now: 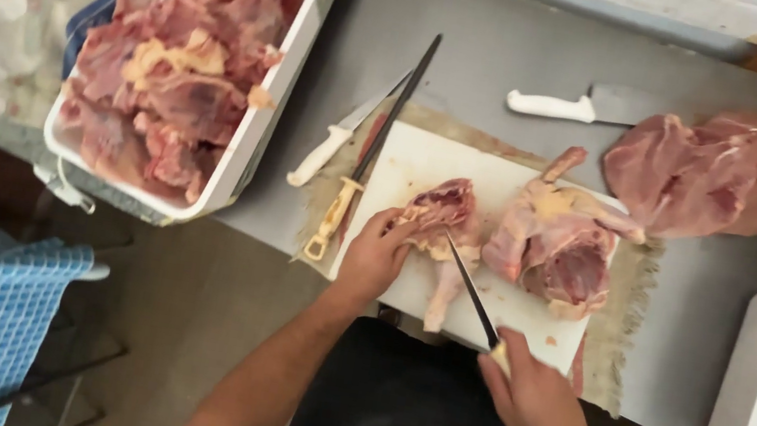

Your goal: A person efficiently deboning and portioning whole chickens using a knife at a professional workstation.

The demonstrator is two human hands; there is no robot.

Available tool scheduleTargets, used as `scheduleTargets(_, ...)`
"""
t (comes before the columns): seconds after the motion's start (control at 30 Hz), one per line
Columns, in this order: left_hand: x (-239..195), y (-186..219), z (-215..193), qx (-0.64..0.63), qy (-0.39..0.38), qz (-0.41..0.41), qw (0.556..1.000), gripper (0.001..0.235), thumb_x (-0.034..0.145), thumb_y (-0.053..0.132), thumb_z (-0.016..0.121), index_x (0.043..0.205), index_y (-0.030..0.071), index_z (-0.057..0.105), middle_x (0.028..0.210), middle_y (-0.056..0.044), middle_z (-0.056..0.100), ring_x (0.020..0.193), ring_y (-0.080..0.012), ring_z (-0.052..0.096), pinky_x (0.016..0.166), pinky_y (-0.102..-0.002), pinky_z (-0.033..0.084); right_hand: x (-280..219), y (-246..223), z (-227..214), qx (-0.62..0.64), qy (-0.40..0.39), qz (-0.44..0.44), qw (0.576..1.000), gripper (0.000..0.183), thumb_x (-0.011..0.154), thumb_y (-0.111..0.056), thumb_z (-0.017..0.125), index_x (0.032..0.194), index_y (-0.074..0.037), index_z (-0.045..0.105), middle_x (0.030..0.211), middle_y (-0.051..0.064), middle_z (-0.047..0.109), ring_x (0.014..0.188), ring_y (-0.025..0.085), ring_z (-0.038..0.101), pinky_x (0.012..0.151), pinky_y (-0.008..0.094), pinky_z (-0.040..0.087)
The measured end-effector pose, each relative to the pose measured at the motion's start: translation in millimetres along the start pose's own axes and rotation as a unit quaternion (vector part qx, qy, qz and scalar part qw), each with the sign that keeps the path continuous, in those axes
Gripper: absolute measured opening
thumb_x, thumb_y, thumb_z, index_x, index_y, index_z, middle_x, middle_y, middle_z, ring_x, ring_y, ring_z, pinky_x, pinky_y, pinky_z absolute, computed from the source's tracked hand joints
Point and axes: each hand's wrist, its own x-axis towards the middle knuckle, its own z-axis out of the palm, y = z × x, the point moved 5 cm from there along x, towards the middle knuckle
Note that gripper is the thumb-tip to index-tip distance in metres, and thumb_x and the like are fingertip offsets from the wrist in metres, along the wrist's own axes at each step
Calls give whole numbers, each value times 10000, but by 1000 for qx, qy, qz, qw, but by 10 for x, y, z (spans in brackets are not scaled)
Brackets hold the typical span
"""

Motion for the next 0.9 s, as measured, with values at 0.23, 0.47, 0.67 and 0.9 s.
scheduleTargets(0.23, -304, -141, 127, 85, 187, 48, 978, 204, 899, 287, 744, 1090, 220, 718, 1151, -21, 635, 1049, -188, 690, 851, -252, 617, 329, -697, -130, -150, 2, -106, 983, 591, 1033, -351, 369, 1603, -233, 269, 1030, 222, 719, 820, 490, 745, 741, 574, 625)
scheduleTargets(0.47, -280, -112, -80, 38, 208, 83, 974, 152, 892, 219, 736, 1040, 183, 734, 1072, -38, 672, 981, -211, 701, 847, -280, 614, 535, -945, 20, -277, 31, -152, 948, 576, 1026, -272, 407, 1596, -231, 331, 872, 154, 693, 680, 424, 755, 595, 526, 632)
scheduleTargets(0.67, -303, -156, -65, 8, 198, 99, 975, 45, 906, 170, 707, 950, 168, 716, 955, -29, 645, 904, -239, 686, 798, -307, 607, 867, -1017, 301, -276, 51, -137, 950, 628, 1000, -251, 422, 1614, -307, 302, 901, 150, 686, 677, 405, 760, 566, 532, 618)
scheduleTargets(0.9, -248, -93, -258, -86, 126, 108, 982, 215, 849, -77, 641, 1020, 26, 720, 1090, -142, 654, 954, -343, 604, 843, -394, 559, 318, -636, 215, -287, -185, 29, 940, 723, 1041, -318, 388, 1664, -411, 35, 815, 58, 633, 592, 317, 607, 543, 469, 449)
